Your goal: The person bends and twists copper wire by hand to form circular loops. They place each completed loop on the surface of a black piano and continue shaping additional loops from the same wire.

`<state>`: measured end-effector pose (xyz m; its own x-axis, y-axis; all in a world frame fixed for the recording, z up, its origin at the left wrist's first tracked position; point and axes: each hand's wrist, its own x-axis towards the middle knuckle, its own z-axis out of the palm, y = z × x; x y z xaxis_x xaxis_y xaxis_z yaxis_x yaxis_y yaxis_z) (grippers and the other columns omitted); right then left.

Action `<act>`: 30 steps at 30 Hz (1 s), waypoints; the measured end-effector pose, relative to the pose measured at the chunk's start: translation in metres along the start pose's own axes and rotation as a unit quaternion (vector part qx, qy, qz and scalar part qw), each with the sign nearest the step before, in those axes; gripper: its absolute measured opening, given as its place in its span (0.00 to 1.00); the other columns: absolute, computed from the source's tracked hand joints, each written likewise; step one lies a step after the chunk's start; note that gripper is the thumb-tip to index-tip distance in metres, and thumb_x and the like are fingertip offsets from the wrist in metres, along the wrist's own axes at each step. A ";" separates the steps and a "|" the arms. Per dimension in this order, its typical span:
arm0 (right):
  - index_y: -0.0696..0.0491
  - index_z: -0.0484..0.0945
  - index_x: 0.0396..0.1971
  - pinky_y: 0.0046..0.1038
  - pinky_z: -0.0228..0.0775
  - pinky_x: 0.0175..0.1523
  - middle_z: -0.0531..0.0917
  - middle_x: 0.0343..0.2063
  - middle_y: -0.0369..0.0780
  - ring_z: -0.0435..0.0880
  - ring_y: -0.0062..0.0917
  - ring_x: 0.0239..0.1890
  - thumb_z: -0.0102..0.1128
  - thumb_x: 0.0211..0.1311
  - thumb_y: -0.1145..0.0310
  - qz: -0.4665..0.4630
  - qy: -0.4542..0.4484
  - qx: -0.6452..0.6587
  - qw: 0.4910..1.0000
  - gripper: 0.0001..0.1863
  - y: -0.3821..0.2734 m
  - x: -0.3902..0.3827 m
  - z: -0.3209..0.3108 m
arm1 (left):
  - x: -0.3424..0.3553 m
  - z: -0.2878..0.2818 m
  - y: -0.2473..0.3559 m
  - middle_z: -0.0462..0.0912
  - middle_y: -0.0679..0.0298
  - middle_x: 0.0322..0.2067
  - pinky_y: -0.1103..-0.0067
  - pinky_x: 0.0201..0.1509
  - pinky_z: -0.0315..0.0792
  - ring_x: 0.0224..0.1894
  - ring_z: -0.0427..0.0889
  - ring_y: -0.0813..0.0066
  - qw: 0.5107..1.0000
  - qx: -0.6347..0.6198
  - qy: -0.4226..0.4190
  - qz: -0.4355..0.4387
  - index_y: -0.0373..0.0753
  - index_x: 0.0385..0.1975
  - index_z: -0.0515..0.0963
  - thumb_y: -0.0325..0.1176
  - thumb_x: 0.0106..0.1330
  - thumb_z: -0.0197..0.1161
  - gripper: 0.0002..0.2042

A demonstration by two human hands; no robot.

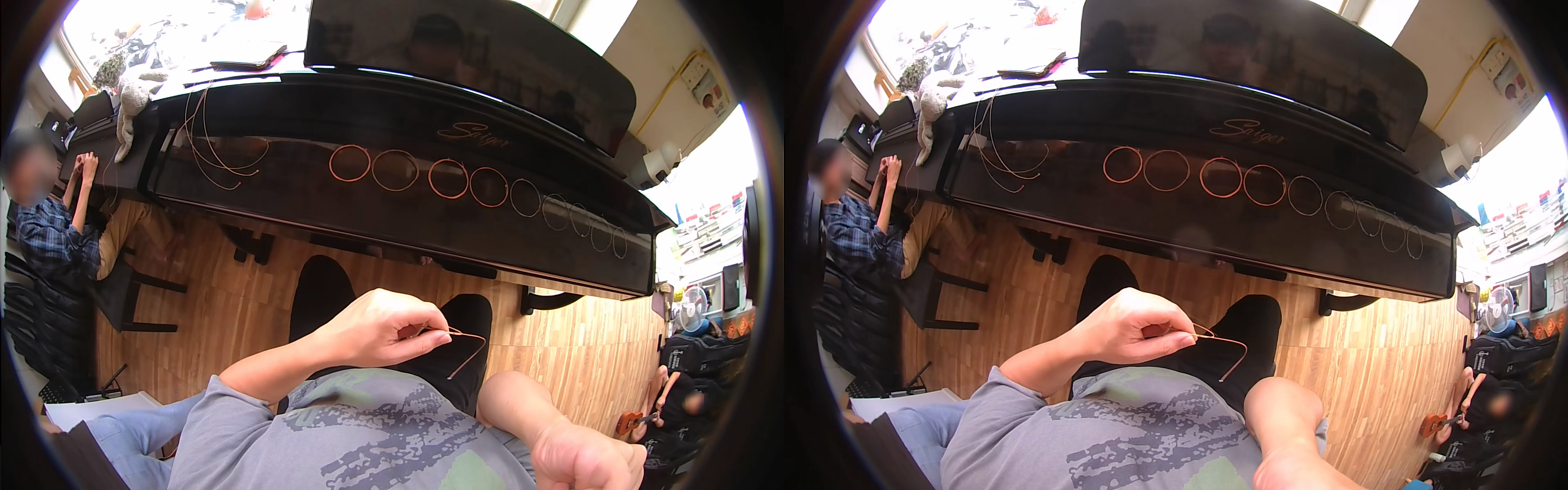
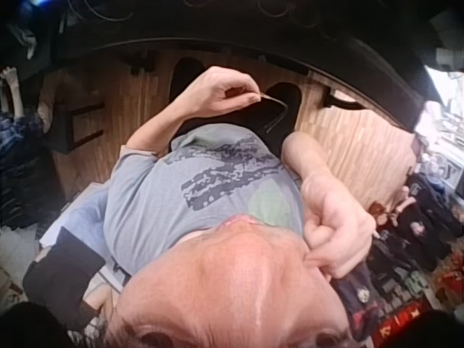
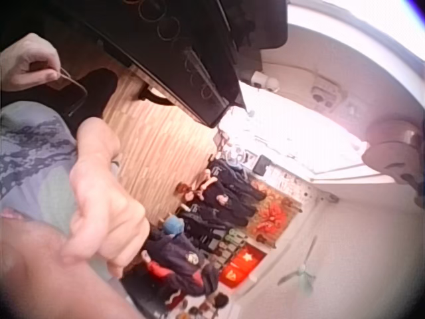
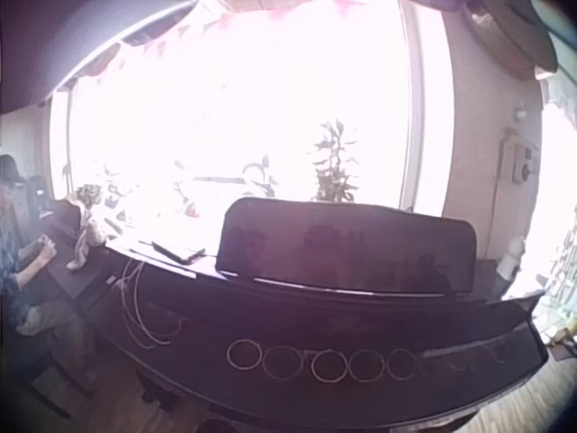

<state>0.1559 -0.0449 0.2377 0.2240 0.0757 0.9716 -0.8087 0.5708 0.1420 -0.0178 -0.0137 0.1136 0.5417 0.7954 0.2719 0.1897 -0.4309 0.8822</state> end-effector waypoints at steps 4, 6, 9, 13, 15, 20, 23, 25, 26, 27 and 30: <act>0.51 0.64 0.09 0.19 0.59 0.21 0.62 0.13 0.30 0.69 0.17 0.15 0.44 0.42 0.92 -0.019 -0.042 -0.030 0.998 0.17 0.002 0.001 -0.005 | 0.000 0.000 -0.001 0.80 0.66 0.20 0.82 0.20 0.65 0.17 0.74 0.79 1.000 0.003 -0.003 -0.004 0.39 0.30 0.81 0.29 0.60 0.66 0.03; 0.51 0.64 0.09 0.17 0.56 0.20 0.62 0.13 0.30 0.68 0.16 0.14 0.44 0.41 0.92 -0.033 -0.006 -0.021 0.999 0.17 0.006 0.000 -0.001 | 0.000 0.000 -0.001 0.81 0.66 0.21 0.82 0.20 0.65 0.17 0.74 0.79 1.000 0.004 -0.004 -0.006 0.39 0.30 0.81 0.30 0.60 0.66 0.03; 0.50 0.61 0.09 0.16 0.54 0.19 0.61 0.13 0.29 0.64 0.15 0.13 0.43 0.41 0.92 -0.033 0.019 0.003 0.999 0.18 0.006 0.000 0.001 | 0.001 0.000 -0.001 0.81 0.66 0.21 0.82 0.20 0.65 0.17 0.75 0.79 1.000 0.005 -0.006 -0.007 0.39 0.30 0.81 0.29 0.60 0.66 0.03; 0.48 0.58 0.09 0.17 0.60 0.22 0.60 0.12 0.27 0.60 0.13 0.11 0.43 0.42 0.92 -0.024 -0.008 -0.002 1.000 0.20 0.008 0.002 -0.003 | 0.001 0.001 -0.002 0.81 0.66 0.21 0.82 0.20 0.65 0.17 0.75 0.80 1.000 0.000 -0.003 -0.003 0.39 0.30 0.82 0.29 0.60 0.66 0.03; 0.48 0.58 0.09 0.19 0.64 0.25 0.60 0.12 0.27 0.61 0.13 0.11 0.42 0.40 0.93 -0.007 -0.013 -0.010 1.000 0.19 0.005 0.003 -0.004 | 0.002 0.001 -0.002 0.81 0.66 0.20 0.82 0.20 0.65 0.17 0.74 0.79 1.000 -0.002 -0.003 -0.002 0.39 0.30 0.82 0.29 0.60 0.66 0.03; 0.48 0.59 0.10 0.21 0.67 0.31 0.60 0.12 0.27 0.60 0.13 0.10 0.41 0.39 0.93 -0.012 0.023 -0.013 1.000 0.19 0.005 0.002 -0.001 | 0.002 0.001 -0.001 0.80 0.66 0.20 0.82 0.20 0.64 0.17 0.74 0.79 1.000 0.002 -0.004 -0.005 0.39 0.30 0.82 0.29 0.59 0.66 0.03; 0.48 0.59 0.09 0.22 0.68 0.31 0.60 0.12 0.27 0.62 0.13 0.11 0.42 0.41 0.93 -0.002 -0.012 -0.026 1.000 0.19 0.005 0.001 -0.005 | 0.003 0.001 -0.001 0.80 0.66 0.20 0.82 0.20 0.65 0.17 0.74 0.79 1.000 0.005 -0.008 -0.004 0.39 0.30 0.82 0.29 0.59 0.66 0.03; 0.49 0.59 0.09 0.23 0.68 0.31 0.60 0.12 0.27 0.63 0.13 0.12 0.42 0.41 0.93 0.007 -0.020 -0.033 0.999 0.19 0.003 0.001 -0.007 | 0.002 0.001 -0.002 0.81 0.66 0.20 0.82 0.20 0.65 0.17 0.75 0.79 1.000 0.002 -0.010 -0.008 0.39 0.30 0.82 0.29 0.59 0.66 0.03; 0.49 0.59 0.09 0.22 0.67 0.30 0.60 0.12 0.27 0.63 0.14 0.12 0.41 0.39 0.93 -0.002 0.000 -0.026 1.000 0.19 0.003 0.001 -0.005 | 0.002 0.002 -0.002 0.81 0.66 0.21 0.82 0.21 0.66 0.17 0.75 0.79 1.000 0.001 -0.011 -0.011 0.39 0.30 0.82 0.29 0.59 0.66 0.03; 0.49 0.59 0.09 0.21 0.66 0.29 0.60 0.12 0.27 0.63 0.14 0.12 0.41 0.38 0.93 -0.012 0.021 -0.017 1.000 0.18 0.004 0.001 -0.001 | 0.002 0.001 -0.002 0.81 0.66 0.21 0.83 0.21 0.66 0.18 0.75 0.79 1.000 0.003 -0.012 -0.011 0.39 0.30 0.82 0.29 0.59 0.66 0.03; 0.50 0.59 0.09 0.18 0.61 0.25 0.60 0.12 0.28 0.65 0.15 0.13 0.41 0.36 0.94 -0.024 0.025 -0.007 0.999 0.18 0.004 0.000 -0.001 | 0.002 0.001 -0.001 0.80 0.65 0.20 0.81 0.21 0.66 0.18 0.75 0.77 1.000 0.002 -0.011 -0.015 0.39 0.30 0.81 0.31 0.60 0.65 0.04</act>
<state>0.1529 -0.0416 0.2380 0.2892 0.0894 0.9531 -0.7886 0.5867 0.1842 -0.0155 -0.0119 0.1128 0.5531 0.7985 0.2376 0.2091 -0.4091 0.8882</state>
